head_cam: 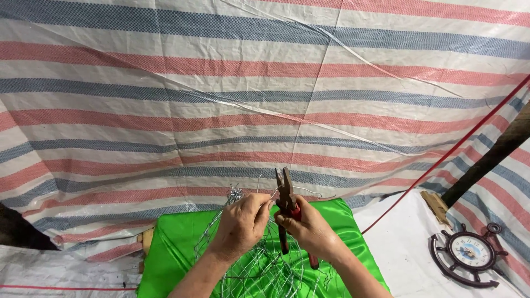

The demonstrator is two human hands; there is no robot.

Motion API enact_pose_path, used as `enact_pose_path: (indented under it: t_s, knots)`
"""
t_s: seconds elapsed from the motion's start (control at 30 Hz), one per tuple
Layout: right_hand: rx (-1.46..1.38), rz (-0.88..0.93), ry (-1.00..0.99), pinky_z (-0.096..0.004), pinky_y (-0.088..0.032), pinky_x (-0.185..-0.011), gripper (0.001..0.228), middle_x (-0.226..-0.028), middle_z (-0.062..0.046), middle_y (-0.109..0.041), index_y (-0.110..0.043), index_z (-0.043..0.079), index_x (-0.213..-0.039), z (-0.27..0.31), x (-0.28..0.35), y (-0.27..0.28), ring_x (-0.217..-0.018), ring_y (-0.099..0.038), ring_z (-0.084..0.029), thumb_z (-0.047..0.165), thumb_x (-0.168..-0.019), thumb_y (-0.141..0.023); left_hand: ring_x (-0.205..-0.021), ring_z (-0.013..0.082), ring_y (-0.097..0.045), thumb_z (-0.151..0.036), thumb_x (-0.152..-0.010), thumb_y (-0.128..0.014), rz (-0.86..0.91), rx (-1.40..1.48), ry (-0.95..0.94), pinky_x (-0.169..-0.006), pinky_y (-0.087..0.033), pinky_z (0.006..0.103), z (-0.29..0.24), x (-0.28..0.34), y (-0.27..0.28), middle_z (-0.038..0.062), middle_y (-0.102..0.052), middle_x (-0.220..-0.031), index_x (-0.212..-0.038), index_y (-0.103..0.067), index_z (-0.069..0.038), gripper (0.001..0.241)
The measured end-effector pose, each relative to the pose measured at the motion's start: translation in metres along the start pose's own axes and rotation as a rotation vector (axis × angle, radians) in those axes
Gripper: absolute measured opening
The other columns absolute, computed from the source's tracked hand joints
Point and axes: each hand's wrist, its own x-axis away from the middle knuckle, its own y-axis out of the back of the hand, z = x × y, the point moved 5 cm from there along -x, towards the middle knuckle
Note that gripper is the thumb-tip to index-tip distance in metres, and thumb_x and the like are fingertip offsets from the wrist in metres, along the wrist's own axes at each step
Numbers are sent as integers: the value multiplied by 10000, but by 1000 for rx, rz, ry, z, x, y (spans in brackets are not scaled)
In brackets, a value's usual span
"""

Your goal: Assembling a wire cage by twisting and joining wire segments using pliers

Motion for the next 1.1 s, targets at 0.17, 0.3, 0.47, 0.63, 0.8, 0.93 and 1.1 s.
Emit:
enact_pose_path:
  t_s: [0.17,0.3,0.47,0.63,0.8,0.93,1.1]
  knots:
    - [126,-41,-53,-277,-392,-617,262,-761,9,-497,-586,112,-1182,2,3,5,-673,-433,-128,263,-990,-680,-652,149,-683,-52,-967,-673,7,22,33,-511,-600,299,6,1,0,39,-693,-821,-1086,-598,-57,140]
    - [119,-38,-1,-287,-414,-650,244,-791,4,-489,-580,112,-1145,2,0,6,-716,-449,-138,259,-982,-685,-678,166,-708,-42,-962,-673,-15,12,0,-547,-604,314,2,-1,-4,44,-716,-847,-1066,-603,-64,127]
    - [127,-54,27,-288,-445,-681,235,-795,4,-498,-587,109,-1139,0,-2,5,-741,-467,-142,245,-979,-692,-688,166,-712,-39,-969,-672,-16,28,-14,-551,-605,306,-4,-5,-2,51,-716,-858,-1056,-592,-68,122]
    - [150,-77,44,-280,-426,-691,225,-801,10,-458,-581,123,-1076,-4,-2,9,-750,-453,-141,281,-970,-700,-627,142,-671,-23,-961,-653,-13,25,18,-506,-589,300,1,-3,-3,25,-690,-791,-1056,-591,-74,124]
    - [148,-81,-7,-291,-431,-673,194,-791,0,-492,-571,116,-1085,-3,0,8,-730,-477,-150,254,-999,-677,-674,152,-695,-42,-966,-654,-7,8,13,-545,-600,310,3,-1,-5,27,-697,-831,-1057,-599,-81,113]
    - [181,-46,-41,-320,-471,-660,207,-772,-27,-569,-558,107,-1128,4,5,5,-696,-528,-161,266,-1020,-633,-659,141,-663,-18,-967,-653,-14,23,-10,-542,-586,292,-2,-3,-3,30,-673,-799,-1059,-597,-71,120]
    - [240,-117,16,-326,-486,-697,206,-822,-8,-567,-565,133,-1076,-3,-4,8,-757,-529,-151,287,-979,-660,-650,142,-677,-15,-962,-656,-8,8,-9,-537,-596,291,-2,-4,-4,37,-688,-796,-1046,-594,-71,118]
